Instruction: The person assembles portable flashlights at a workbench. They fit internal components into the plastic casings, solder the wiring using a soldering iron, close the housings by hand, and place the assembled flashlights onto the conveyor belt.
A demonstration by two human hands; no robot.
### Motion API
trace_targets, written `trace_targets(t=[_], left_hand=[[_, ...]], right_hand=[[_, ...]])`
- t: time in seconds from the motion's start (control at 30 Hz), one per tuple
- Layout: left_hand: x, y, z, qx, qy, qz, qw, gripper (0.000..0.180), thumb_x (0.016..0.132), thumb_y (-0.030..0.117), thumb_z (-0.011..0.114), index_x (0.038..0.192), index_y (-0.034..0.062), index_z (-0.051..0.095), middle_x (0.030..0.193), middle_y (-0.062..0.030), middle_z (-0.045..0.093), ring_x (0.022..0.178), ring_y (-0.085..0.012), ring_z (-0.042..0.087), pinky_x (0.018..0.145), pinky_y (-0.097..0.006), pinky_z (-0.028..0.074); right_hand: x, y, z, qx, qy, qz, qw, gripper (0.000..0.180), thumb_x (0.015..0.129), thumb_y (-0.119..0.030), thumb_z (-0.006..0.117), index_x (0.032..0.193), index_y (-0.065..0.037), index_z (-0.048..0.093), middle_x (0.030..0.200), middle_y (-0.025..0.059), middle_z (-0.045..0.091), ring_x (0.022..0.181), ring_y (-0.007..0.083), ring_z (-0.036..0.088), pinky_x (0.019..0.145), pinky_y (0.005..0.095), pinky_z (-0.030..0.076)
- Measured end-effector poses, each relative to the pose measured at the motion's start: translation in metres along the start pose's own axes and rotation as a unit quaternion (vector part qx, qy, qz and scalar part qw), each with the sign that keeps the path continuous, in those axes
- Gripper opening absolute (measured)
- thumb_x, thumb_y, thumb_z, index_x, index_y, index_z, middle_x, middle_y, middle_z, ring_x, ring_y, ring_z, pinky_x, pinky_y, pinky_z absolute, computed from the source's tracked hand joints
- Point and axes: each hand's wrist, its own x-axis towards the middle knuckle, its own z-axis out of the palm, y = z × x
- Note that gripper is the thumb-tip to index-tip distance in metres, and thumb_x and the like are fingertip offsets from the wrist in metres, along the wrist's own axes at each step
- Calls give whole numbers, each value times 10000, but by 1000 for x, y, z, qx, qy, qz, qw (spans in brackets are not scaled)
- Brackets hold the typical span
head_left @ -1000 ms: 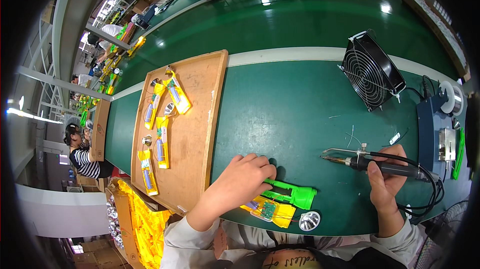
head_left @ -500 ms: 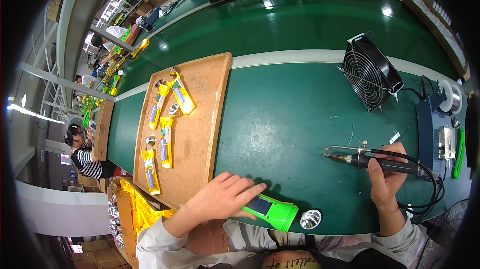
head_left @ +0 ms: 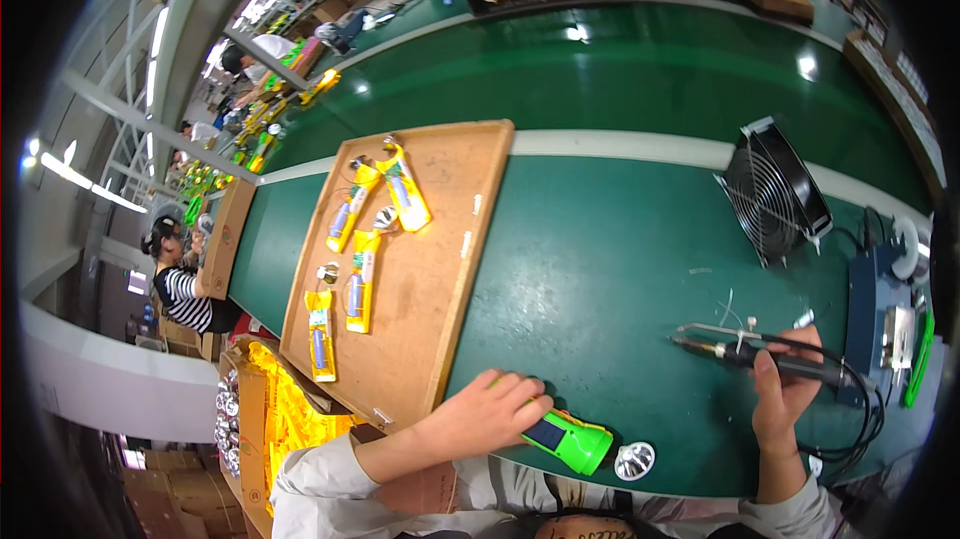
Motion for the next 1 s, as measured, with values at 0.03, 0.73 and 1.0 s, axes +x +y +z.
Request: trace_targets(t=[0.03,0.73,1.0], left_hand=[[-2,0,4,-11,-13,4,1000,503,643,322,636,1037,68,454,984,-56,485,895,-192,487,754,-303,377],[213,-296,-48,10,231,-344,910,628,699,328,656,1166,23,367,983,-135,534,922,-291,527,757,-463,402],[222,-285,-34,24,221,-397,890,791,721,374,613,1312,16,231,1129,-160,450,1079,-282,414,869,-512,332]], right_hand=[[0,1,-1,-10,-5,5,1000,169,743,-103,603,791,-9,472,778,27,415,672,78,386,604,200,326],[14,8,-23,-132,76,-145,978,292,763,-217,631,813,26,475,679,102,518,592,178,496,567,325,428],[12,21,-26,-100,120,-143,977,274,724,-158,624,859,4,449,677,84,492,579,170,486,551,301,433]])
